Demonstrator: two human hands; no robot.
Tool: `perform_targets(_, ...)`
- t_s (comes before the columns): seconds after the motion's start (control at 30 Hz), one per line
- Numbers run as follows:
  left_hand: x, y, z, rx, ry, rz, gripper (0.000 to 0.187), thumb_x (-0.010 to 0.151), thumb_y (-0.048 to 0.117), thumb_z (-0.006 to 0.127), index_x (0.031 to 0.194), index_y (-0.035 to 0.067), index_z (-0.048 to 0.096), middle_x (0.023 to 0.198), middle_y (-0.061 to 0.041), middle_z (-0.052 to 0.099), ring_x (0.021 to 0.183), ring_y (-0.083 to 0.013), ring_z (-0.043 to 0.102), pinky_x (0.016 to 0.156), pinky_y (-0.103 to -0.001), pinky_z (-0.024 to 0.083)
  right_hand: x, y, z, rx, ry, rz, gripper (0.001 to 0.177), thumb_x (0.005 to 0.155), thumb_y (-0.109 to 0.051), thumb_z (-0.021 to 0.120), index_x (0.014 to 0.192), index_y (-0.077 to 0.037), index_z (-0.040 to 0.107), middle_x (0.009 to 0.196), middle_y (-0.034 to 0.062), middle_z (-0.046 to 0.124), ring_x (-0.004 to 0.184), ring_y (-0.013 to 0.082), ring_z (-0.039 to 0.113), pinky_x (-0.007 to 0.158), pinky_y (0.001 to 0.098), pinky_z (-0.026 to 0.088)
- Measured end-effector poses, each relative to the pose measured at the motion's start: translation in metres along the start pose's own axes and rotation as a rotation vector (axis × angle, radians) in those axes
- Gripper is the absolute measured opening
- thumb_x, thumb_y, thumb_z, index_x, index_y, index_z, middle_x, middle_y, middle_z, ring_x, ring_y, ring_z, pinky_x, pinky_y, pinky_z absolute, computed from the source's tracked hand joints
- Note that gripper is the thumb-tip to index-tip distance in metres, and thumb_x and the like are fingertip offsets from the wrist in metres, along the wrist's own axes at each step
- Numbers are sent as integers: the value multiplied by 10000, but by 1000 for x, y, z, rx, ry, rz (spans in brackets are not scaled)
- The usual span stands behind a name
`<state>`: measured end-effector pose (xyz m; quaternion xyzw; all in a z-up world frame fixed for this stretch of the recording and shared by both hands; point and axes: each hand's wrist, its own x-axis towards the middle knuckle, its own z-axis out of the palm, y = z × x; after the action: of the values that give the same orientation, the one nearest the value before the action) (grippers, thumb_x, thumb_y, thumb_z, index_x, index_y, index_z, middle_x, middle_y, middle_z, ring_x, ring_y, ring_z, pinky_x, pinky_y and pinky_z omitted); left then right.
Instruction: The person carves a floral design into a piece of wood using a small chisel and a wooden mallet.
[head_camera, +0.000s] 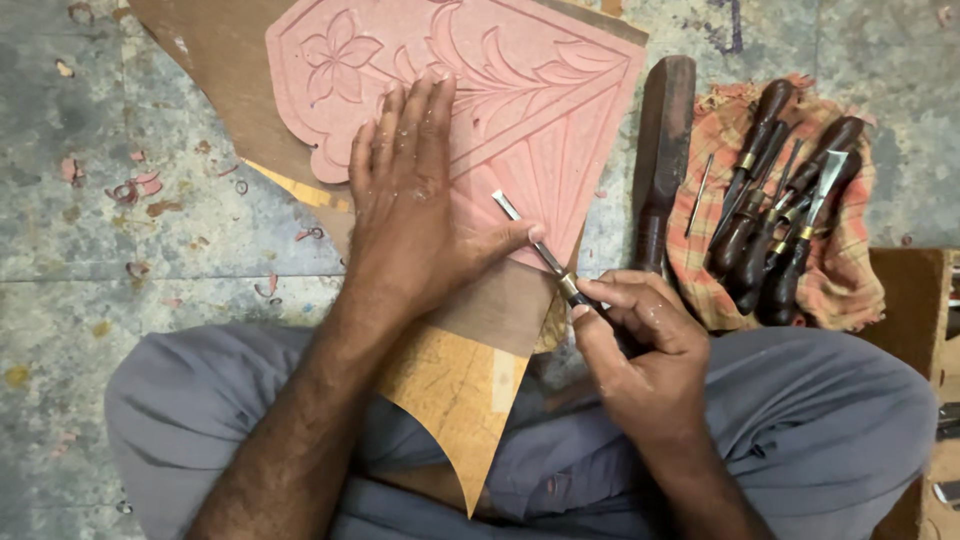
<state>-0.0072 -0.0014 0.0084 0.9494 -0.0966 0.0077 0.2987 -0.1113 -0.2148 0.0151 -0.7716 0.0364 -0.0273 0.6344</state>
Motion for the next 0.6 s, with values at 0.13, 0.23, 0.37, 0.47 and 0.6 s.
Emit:
perform_targets(0.13, 0, 0, 1, 41, -1, 14, 1330, 720, 711, 875, 1611, 24, 165, 1688, -229, 210, 1575, -394, 122, 1260, -559, 38, 1, -6, 2, -75, -17, -67, 221, 920, 108, 683, 1133, 52, 705, 1108, 71, 634, 920, 76, 655, 780, 202, 523)
perform_targets(0.23, 1, 2, -2, 10, -17, 10, 1367, 660, 712, 879, 1585, 10, 157, 1654, -243, 208, 1552, -404, 111, 1240, -559, 36, 1, -11, 3, -110, -3, -66, 213, 912, 95, 696, 1117, 39, 711, 1080, 69, 650, 863, 71, 646, 734, 201, 514)
perform_targets(0.37, 2, 0, 0, 6, -29, 3, 1324, 707, 686, 865, 1601, 1, 169, 1671, -237, 220, 1572, -383, 122, 1263, -546, 45, 2, -11, 7, -92, 2, -74, 213, 922, 88, 694, 1127, 30, 709, 1082, 64, 648, 860, 65, 635, 733, 203, 515)
perform_targets(0.47, 1, -5, 1, 7, -18, 15, 1268, 784, 663, 848, 1624, -10, 178, 1697, -233, 225, 1597, -376, 122, 1280, -540, 50, 9, -8, 15, -157, 11, -65, 228, 910, 87, 707, 1132, 36, 726, 1055, 69, 645, 810, 68, 587, 693, 206, 472)
perform_targets(0.6, 3, -2, -2, 4, -25, 6, 1275, 768, 661, 851, 1609, -15, 172, 1686, -228, 221, 1583, -373, 122, 1263, -537, 51, 9, -9, 16, -162, 21, -47, 247, 888, 72, 706, 1131, 38, 732, 1047, 62, 629, 756, 51, 572, 637, 200, 452)
